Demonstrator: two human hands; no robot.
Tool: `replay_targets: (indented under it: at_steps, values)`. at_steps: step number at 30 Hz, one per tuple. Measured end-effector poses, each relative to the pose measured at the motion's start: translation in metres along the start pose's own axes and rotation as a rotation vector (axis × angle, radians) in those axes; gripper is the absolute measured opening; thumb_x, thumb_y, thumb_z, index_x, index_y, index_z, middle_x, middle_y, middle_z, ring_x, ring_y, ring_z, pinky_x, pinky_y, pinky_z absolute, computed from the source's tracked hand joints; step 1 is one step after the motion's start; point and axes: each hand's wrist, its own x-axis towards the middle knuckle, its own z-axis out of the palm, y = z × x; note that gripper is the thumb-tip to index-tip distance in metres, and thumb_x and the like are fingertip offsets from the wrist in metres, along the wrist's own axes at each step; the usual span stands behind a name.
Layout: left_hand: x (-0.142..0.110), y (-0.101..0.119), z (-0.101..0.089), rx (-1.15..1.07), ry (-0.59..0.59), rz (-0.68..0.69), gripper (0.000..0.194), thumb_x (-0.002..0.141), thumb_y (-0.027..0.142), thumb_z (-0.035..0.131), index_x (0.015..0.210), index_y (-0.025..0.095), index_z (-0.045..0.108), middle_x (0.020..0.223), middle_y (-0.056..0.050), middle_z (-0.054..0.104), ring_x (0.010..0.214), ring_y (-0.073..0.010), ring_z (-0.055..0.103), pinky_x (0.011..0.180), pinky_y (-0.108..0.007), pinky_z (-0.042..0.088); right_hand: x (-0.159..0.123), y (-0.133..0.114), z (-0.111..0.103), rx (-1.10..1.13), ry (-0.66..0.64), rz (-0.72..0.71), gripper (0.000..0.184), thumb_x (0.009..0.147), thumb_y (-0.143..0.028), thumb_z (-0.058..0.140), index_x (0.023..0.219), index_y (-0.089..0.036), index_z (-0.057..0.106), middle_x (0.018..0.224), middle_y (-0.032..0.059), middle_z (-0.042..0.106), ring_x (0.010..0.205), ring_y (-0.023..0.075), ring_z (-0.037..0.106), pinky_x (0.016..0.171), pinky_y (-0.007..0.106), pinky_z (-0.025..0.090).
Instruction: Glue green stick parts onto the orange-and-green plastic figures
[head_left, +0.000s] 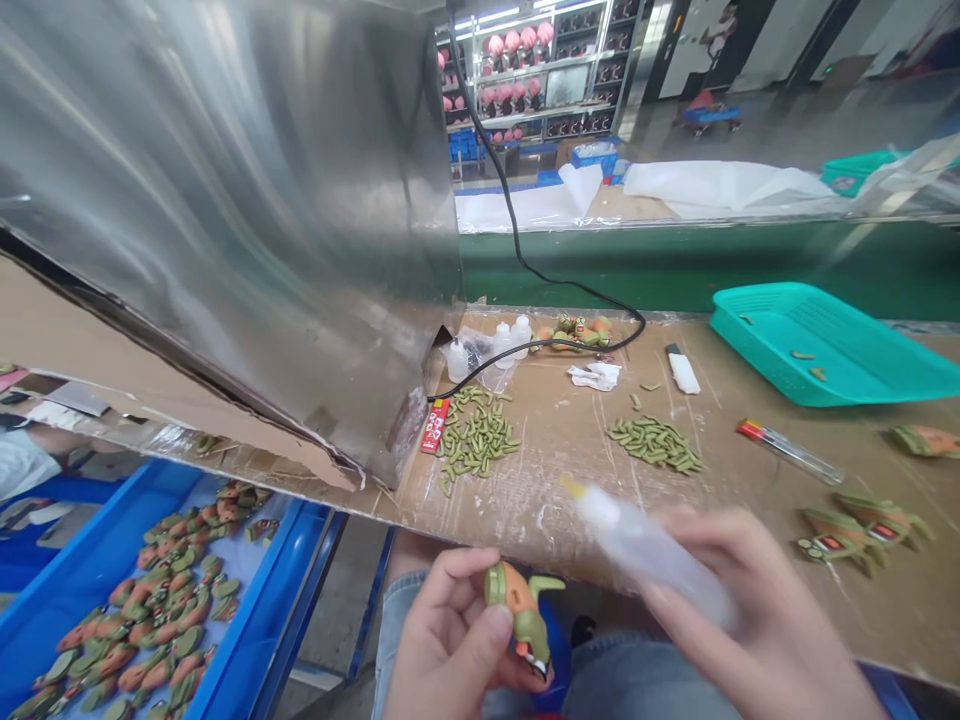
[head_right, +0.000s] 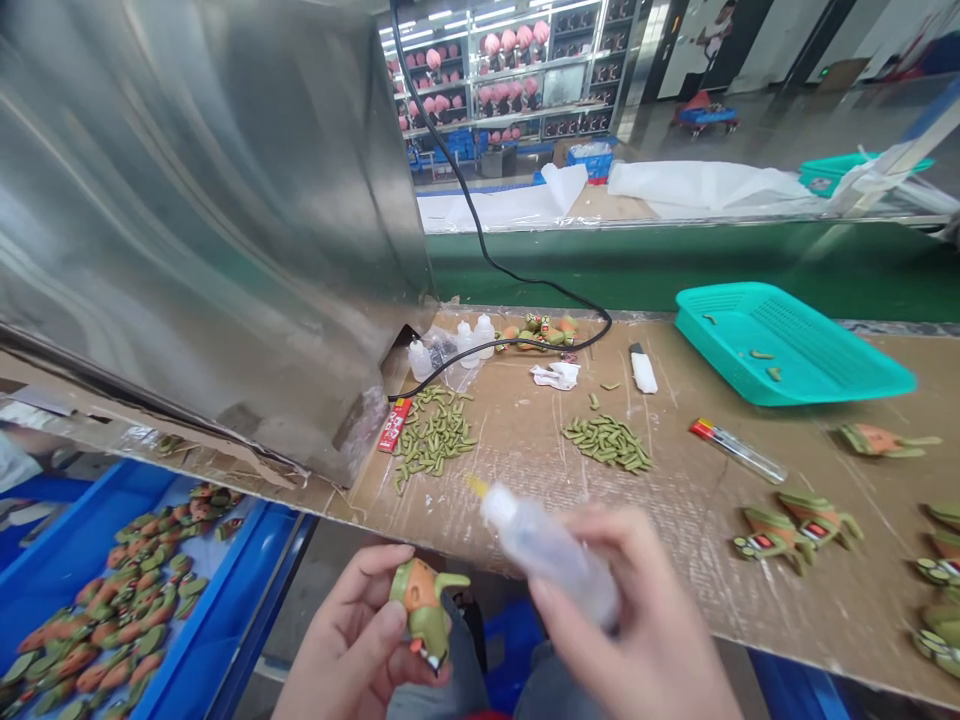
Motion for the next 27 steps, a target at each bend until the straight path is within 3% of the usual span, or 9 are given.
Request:
replay_targets:
  at_steps: [2,5,8,11,13,16,21,27]
  values:
    - [0.001,-0.002,-0.001,0.009,0.028,-0.003,0.029,0.058,0.028,0.082,0.083,0.021,0.069,0.073,-0.001,0.074,0.051,-0.0122,0.064,0.045,-0.028,0.058,0.029,0.016,0.015,-0.04,-0.011,-0.015,0.029,0.077,-0.038,0.06,0.099,-0.025,0.045,0.098,0.0061,0.062,0.089,0.025,0.062,0.073,0.036,0.049]
    - [0.001,-0.003,-0.005,0.003,0.022,-0.008,0.03,0.056,0.028,0.083,0.082,0.021,0.069,0.072,-0.001,0.073,0.051,-0.0123,0.064,0.044,-0.028,0.058,0.061,0.04,0.035,-0.074,0.007,-0.04,0.033,0.079,-0.032,0.058,0.107,-0.024,0.042,0.103,0.0072,0.064,0.09,0.0257,0.062,0.076,0.039,0.048]
    - [0.0,-0.001,-0.011,-0.009,0.049,0.024,0.032,0.056,0.029,0.083,0.084,0.021,0.069,0.071,-0.001,0.073,0.05,-0.0127,0.064,0.043,-0.028,0.058,0.063,0.044,0.04,-0.138,0.135,-0.094,0.038,0.083,-0.032,0.057,0.113,-0.019,0.04,0.114,0.0152,0.056,0.099,0.0294,0.057,0.079,0.044,0.046]
    - [0.002,0.002,-0.016,-0.017,0.105,0.07,0.03,0.057,0.028,0.082,0.083,0.02,0.07,0.068,-0.001,0.073,0.048,-0.0123,0.063,0.042,-0.027,0.058,0.048,0.026,0.041,-0.216,0.213,-0.221,0.033,0.087,-0.025,0.054,0.116,-0.016,0.041,0.116,0.0183,0.048,0.105,0.0306,0.049,0.084,0.047,0.041]
    - [0.003,0.002,-0.017,-0.025,0.13,0.084,0.029,0.058,0.027,0.082,0.083,0.02,0.069,0.067,-0.001,0.073,0.047,-0.0123,0.063,0.041,-0.026,0.057,0.044,0.012,0.051,-0.242,0.067,-0.364,0.016,0.089,-0.019,0.05,0.105,-0.02,0.051,0.104,0.0104,0.056,0.097,0.0253,0.052,0.085,0.042,0.042]
    - [0.004,0.001,-0.016,-0.038,0.118,0.082,0.03,0.057,0.027,0.082,0.083,0.02,0.069,0.069,-0.001,0.073,0.048,-0.013,0.063,0.04,-0.027,0.057,0.054,0.005,0.08,-0.271,-0.153,-0.497,0.014,0.091,-0.016,0.046,0.095,-0.021,0.058,0.093,0.0047,0.06,0.087,0.02,0.055,0.079,0.035,0.046]
    - [0.003,0.0,-0.021,-0.031,0.106,0.095,0.031,0.058,0.028,0.082,0.085,0.02,0.069,0.069,-0.002,0.073,0.047,-0.0124,0.063,0.041,-0.027,0.057,0.082,0.017,0.116,-0.345,-0.199,-0.5,0.011,0.092,-0.026,0.053,0.096,-0.016,0.059,0.097,0.0038,0.058,0.088,0.0182,0.056,0.076,0.037,0.048]
    - [0.003,0.004,-0.024,-0.036,0.163,0.115,0.029,0.057,0.027,0.082,0.082,0.02,0.069,0.068,-0.001,0.073,0.045,-0.0124,0.063,0.041,-0.027,0.057,0.08,0.015,0.107,-0.346,-0.22,-0.447,0.011,0.092,-0.024,0.053,0.086,-0.015,0.057,0.088,0.0015,0.058,0.081,0.016,0.057,0.073,0.033,0.048]
